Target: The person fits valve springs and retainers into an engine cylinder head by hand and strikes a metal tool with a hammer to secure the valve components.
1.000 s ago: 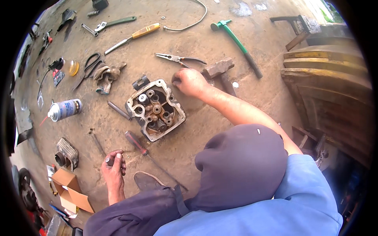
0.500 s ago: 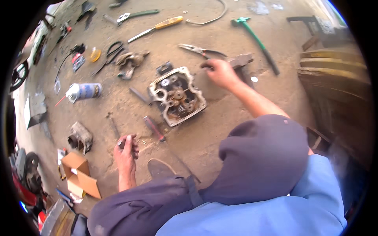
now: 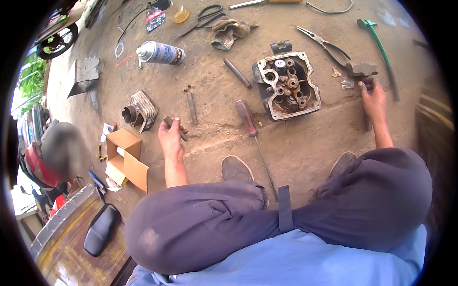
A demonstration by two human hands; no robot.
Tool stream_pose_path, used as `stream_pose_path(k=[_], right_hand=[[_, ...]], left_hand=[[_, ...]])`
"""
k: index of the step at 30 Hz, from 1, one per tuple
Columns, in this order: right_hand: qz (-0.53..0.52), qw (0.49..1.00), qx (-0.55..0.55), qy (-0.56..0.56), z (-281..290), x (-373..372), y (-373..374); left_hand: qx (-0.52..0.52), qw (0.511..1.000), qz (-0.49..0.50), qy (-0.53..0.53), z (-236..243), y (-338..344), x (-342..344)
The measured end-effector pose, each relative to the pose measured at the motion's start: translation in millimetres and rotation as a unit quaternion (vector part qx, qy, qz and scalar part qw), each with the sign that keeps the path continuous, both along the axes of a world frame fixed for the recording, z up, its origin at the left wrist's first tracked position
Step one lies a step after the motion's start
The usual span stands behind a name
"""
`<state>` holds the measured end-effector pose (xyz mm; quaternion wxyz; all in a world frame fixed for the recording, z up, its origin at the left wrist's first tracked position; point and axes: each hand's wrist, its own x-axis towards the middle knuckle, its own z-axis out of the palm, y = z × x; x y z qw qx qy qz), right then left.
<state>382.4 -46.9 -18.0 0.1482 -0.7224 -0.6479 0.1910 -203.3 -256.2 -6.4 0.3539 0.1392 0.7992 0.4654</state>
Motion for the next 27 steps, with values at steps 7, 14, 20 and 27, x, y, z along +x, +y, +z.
stream_pose_path(k=[7, 14, 20, 27], right_hand=[[-0.039, 0.994, -0.027, -0.102, -4, -3, 8], [-0.028, 0.988, -0.144, 0.041, -4, 19, 29], [-0.165, 0.821, -0.309, 0.451, 23, 7, 38], [-0.027, 0.927, -0.147, 0.343, 81, -9, -4]], left_hand=[[-0.121, 0.951, -0.077, 0.273, -54, -42, -8], [-0.114, 0.811, -0.232, 0.524, -21, 8, 11], [-0.197, 0.883, -0.274, 0.327, -32, 64, 4], [0.256, 0.931, -0.116, -0.232, 85, 132, 106]])
